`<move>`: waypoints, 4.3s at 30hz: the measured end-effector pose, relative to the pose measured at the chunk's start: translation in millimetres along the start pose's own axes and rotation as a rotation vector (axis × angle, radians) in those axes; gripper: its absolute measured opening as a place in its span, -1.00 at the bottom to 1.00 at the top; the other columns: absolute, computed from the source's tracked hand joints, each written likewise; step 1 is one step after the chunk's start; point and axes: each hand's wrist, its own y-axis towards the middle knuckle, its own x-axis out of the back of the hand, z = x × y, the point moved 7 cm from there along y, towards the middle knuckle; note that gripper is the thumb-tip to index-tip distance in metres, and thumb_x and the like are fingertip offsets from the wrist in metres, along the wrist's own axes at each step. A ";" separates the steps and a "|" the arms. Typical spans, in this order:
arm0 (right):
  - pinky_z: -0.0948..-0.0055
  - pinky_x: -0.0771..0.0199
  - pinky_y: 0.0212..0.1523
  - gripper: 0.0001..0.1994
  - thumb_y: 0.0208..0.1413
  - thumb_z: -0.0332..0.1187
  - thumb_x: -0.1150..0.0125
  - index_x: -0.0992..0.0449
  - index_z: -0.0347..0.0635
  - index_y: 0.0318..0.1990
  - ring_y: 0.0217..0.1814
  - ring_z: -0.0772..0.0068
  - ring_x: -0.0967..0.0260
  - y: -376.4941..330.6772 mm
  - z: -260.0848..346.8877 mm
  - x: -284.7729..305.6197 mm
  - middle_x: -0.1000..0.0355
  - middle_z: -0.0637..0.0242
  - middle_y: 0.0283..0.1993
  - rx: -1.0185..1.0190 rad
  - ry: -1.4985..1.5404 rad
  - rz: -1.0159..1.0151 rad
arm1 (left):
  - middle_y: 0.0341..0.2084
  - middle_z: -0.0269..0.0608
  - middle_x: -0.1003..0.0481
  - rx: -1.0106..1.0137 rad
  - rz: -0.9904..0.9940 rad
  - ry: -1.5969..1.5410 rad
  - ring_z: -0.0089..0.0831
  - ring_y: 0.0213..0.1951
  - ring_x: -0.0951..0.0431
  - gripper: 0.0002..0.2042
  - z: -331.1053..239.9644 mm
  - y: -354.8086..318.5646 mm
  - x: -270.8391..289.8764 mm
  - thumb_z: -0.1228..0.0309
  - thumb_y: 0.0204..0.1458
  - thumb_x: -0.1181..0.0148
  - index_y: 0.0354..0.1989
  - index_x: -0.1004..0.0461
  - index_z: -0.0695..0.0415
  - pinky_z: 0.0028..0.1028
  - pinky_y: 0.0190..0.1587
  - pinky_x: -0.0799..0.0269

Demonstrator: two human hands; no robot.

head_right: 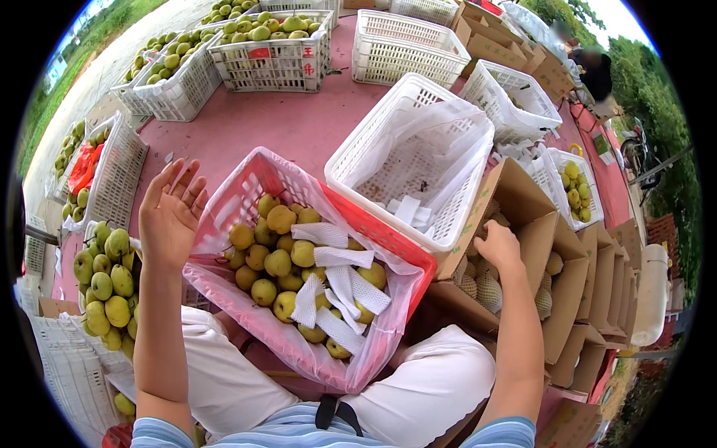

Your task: The person sits on the ground and repeatedly picks pears from a basket, wraps each one in a white foam net, and places it into a cardboard box. The process is repeated continuously throughout the clip.

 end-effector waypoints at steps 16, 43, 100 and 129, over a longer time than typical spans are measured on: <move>0.22 -0.48 -0.05 -0.69 -0.05 -0.35 -0.25 -0.49 -0.25 -0.12 -0.10 0.11 -0.50 -55.7 277.1 -193.3 -0.51 0.07 -0.13 0.534 0.254 0.119 | -0.12 -0.16 -0.39 0.040 -0.160 0.101 -0.44 -0.24 -0.50 -0.65 3.5 -31.5 19.8 0.36 0.14 -0.08 0.05 -0.23 0.19 -0.49 -0.18 -0.46; 0.12 -0.32 -0.05 -0.53 -0.09 -0.50 -0.13 -0.11 -0.19 0.00 -0.02 -0.07 -0.27 -171.2 250.6 15.5 -0.14 0.02 -0.03 0.612 1.001 -0.050 | -0.16 -0.24 -0.45 0.013 0.291 0.730 -0.51 -0.17 -0.43 -0.74 98.7 -96.6 -27.0 0.30 0.28 0.01 -0.02 -0.40 0.23 -0.51 -0.13 -0.39; 0.13 -0.37 -0.39 -0.81 0.10 -0.51 -0.09 -0.28 -0.19 -0.14 -0.38 -0.07 -0.42 -187.8 323.0 56.5 -0.43 0.04 -0.38 0.915 1.060 -0.181 | -0.32 -0.28 -0.54 0.109 0.457 0.180 -0.60 -0.22 -0.51 -0.73 53.8 -55.6 -85.0 0.27 0.27 0.03 -0.19 -0.51 0.22 -0.56 -0.22 -0.41; 0.17 -0.39 0.13 -0.27 -0.22 -0.45 -0.38 -0.23 0.04 0.21 0.19 -0.06 -0.26 -30.5 452.0 -207.8 -0.19 0.18 0.24 0.776 0.074 0.221 | -0.34 -0.31 -0.52 -0.240 0.074 -0.085 -0.63 -0.28 -0.47 -0.83 -61.7 -32.5 2.1 0.41 0.07 -0.16 -0.28 -0.54 0.26 -0.57 -0.18 -0.31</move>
